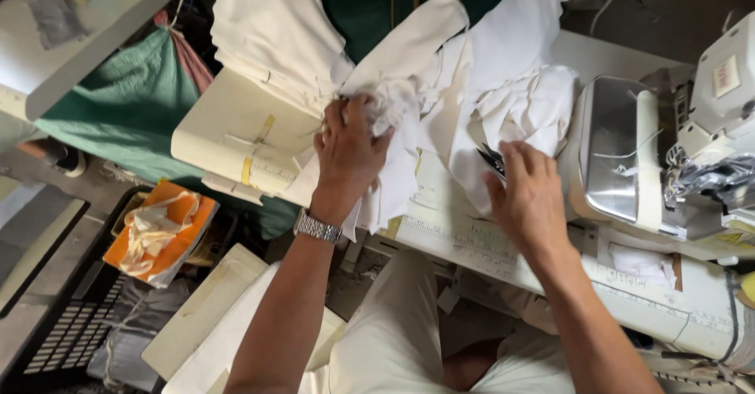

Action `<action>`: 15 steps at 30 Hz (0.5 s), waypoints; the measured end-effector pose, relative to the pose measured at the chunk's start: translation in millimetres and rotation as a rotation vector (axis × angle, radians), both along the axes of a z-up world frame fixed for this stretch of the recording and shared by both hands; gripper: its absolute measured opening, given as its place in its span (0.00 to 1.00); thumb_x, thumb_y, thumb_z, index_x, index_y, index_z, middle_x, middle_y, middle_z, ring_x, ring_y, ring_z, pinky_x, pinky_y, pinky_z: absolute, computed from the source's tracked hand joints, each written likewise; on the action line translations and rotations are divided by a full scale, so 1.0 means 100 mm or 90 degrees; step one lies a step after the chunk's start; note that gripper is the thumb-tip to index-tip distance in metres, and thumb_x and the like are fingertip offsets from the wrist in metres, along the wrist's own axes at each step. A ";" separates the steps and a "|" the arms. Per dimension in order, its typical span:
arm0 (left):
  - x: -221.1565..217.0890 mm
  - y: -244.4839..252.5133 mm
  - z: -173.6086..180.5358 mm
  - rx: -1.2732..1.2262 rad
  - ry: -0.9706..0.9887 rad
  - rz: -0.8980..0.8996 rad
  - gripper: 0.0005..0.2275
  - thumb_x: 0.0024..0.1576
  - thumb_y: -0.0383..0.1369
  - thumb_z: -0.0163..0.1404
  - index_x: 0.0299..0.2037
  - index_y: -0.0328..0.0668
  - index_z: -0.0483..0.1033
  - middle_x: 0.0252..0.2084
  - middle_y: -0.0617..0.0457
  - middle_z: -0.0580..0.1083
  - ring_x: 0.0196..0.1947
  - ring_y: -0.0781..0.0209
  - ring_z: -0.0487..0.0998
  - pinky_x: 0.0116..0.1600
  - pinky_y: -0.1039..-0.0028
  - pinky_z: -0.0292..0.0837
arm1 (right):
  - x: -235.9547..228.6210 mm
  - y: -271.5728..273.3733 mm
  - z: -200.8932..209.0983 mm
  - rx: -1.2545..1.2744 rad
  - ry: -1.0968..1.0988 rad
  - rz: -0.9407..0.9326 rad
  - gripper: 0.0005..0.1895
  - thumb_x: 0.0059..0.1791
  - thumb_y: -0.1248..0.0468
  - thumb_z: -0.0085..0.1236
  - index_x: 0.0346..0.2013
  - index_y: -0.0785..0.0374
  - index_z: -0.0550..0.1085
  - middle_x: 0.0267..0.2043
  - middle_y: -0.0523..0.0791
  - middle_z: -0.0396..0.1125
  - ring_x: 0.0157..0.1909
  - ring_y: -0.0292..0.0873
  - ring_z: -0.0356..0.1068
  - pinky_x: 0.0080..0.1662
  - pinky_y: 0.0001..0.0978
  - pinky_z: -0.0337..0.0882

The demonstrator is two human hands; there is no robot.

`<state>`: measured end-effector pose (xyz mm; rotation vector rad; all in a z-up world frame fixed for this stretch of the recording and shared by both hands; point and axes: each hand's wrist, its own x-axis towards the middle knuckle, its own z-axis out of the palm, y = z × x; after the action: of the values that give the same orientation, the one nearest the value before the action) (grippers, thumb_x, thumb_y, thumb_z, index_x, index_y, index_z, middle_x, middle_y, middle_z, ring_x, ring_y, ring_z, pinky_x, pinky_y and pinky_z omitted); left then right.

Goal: Trim loose threads and excess material from white fabric components using snips.

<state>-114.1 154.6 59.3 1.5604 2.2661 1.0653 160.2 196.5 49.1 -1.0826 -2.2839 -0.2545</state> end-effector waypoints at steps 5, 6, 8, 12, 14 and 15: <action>0.01 -0.14 -0.18 0.051 0.003 -0.083 0.30 0.57 0.48 0.58 0.64 0.45 0.60 0.53 0.33 0.69 0.45 0.19 0.77 0.58 0.33 0.65 | -0.29 -0.38 0.12 -0.062 0.119 0.165 0.20 0.52 0.67 0.59 0.58 0.68 0.73 0.57 0.58 0.67 0.61 0.62 0.67 0.57 0.52 0.71; 0.03 -0.17 -0.21 0.084 0.021 -0.122 0.29 0.54 0.45 0.61 0.61 0.41 0.64 0.49 0.30 0.72 0.40 0.17 0.78 0.53 0.32 0.68 | -0.31 -0.40 0.07 -0.015 0.133 0.231 0.22 0.50 0.69 0.60 0.59 0.69 0.72 0.59 0.59 0.65 0.62 0.63 0.66 0.57 0.53 0.70; 0.03 -0.15 -0.38 0.130 0.037 -0.212 0.30 0.51 0.45 0.62 0.61 0.42 0.65 0.51 0.34 0.72 0.43 0.23 0.79 0.52 0.40 0.71 | -0.44 -0.42 0.13 0.037 0.090 0.263 0.23 0.51 0.61 0.60 0.60 0.64 0.72 0.61 0.57 0.64 0.64 0.62 0.65 0.60 0.52 0.68; 0.14 -0.19 -0.19 0.076 -0.034 -0.444 0.29 0.50 0.41 0.62 0.59 0.33 0.69 0.55 0.31 0.74 0.49 0.24 0.78 0.56 0.42 0.70 | -0.73 -0.33 0.23 0.133 -0.040 0.326 0.30 0.56 0.38 0.41 0.62 0.54 0.71 0.67 0.52 0.61 0.71 0.59 0.59 0.66 0.48 0.62; 0.13 -0.28 -0.22 0.070 -0.010 -0.427 0.32 0.49 0.41 0.62 0.61 0.34 0.65 0.56 0.31 0.73 0.51 0.27 0.77 0.58 0.44 0.67 | -0.76 -0.24 0.17 0.057 -0.082 0.318 0.36 0.53 0.35 0.43 0.66 0.54 0.68 0.67 0.54 0.61 0.71 0.60 0.59 0.65 0.52 0.63; 0.11 -0.30 -0.22 0.064 0.016 -0.408 0.35 0.48 0.40 0.62 0.64 0.35 0.62 0.57 0.32 0.72 0.53 0.29 0.76 0.61 0.45 0.65 | -0.78 -0.17 0.15 -0.017 -0.122 0.311 0.43 0.50 0.31 0.44 0.70 0.54 0.64 0.68 0.55 0.61 0.71 0.62 0.59 0.64 0.55 0.64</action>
<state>-102.8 124.6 37.4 2.1302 1.5428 0.9710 82.2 179.1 64.5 -0.4998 -2.6435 -0.1331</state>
